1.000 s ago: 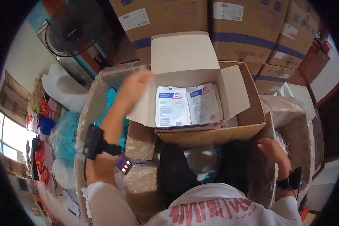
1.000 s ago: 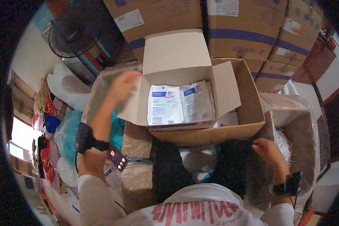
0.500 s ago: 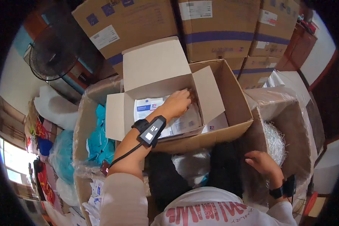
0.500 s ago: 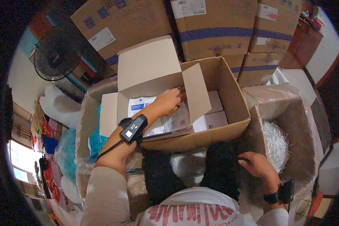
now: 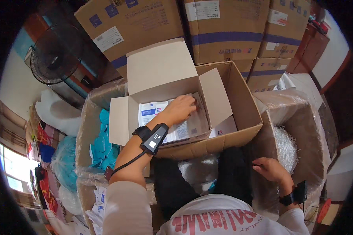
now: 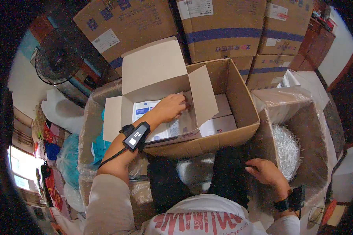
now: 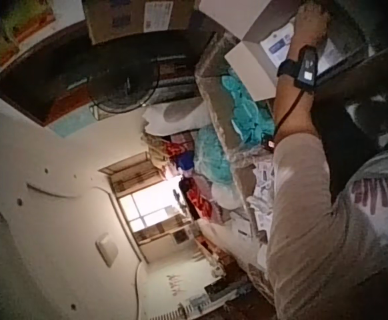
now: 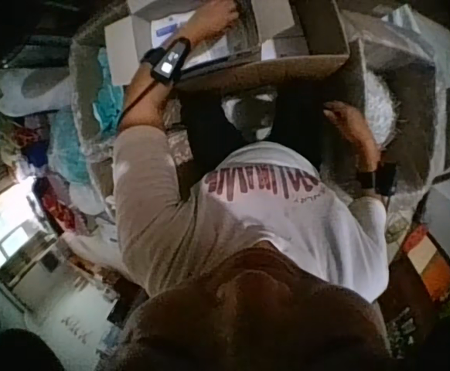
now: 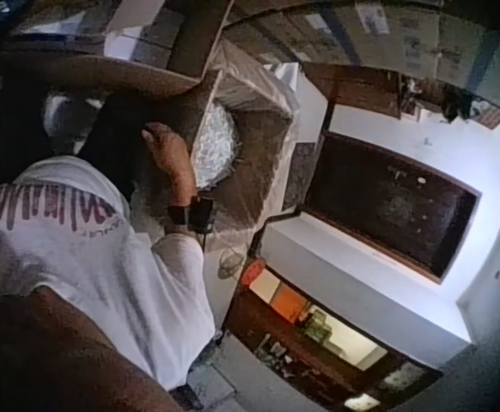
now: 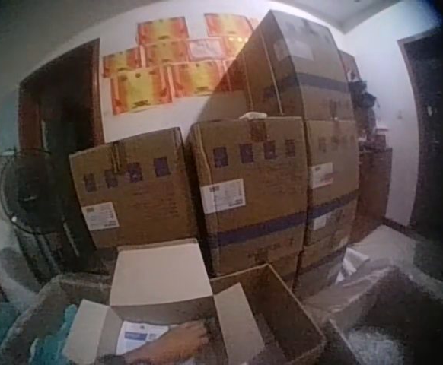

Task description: Removing medical masks from individual plastic wrappers and sorting them into a container.

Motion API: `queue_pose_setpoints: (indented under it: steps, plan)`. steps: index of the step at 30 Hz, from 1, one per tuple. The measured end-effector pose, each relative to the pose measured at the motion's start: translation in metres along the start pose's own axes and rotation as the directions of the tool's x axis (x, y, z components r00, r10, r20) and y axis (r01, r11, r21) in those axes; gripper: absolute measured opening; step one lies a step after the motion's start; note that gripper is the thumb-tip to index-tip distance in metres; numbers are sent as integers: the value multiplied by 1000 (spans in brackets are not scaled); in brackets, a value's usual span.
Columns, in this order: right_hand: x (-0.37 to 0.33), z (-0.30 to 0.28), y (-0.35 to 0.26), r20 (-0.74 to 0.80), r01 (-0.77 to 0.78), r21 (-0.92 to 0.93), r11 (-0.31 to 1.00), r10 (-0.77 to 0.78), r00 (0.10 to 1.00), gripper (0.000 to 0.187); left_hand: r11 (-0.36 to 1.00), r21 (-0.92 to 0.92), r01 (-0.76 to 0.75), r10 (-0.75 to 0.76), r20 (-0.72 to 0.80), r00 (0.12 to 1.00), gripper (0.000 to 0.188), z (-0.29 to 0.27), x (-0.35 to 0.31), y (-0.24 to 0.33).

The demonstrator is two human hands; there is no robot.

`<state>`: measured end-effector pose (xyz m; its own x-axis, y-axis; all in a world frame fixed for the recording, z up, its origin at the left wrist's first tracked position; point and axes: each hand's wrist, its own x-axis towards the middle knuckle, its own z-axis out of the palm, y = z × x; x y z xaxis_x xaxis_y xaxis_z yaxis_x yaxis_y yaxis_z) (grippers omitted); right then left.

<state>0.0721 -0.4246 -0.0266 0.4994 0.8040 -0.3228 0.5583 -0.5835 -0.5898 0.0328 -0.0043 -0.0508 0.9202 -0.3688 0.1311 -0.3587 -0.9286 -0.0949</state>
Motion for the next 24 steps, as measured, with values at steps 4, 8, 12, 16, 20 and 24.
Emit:
queue_pose_setpoints:
  steps: [4, 8, 12, 16, 20, 24]
  plan:
    - [-3, 3, 4, 6, -16, -9, 1000, 16, 1000, 27, 999, 12, -37, 38, -70, 997, 16, -4, -1, 0]
    - [-8, 6, 5, -16, -6, 8, 1000, 6, 1000, 27, 998, -4, -56, 56, -7, 998, 13, -8, 3, 3]
    - [-8, 8, 5, -4, 5, 7, 1000, -5, 1000, 27, 998, 16, -60, 60, 25, 998, 11, -1, -1, 6]
    - [-8, 12, 9, 8, 39, 7, 999, -39, 999, 29, 998, 38, -57, 55, 49, 997, 9, -4, 4, 11]
    - [-11, 14, 9, 7, 46, 16, 999, -47, 999, 29, 988, 17, -153, 152, 58, 987, 9, -8, 9, 7]
    - [-13, 14, 7, -25, 49, -4, 999, -50, 998, 25, 983, -65, -169, 172, 33, 985, 11, -38, -14, -11]
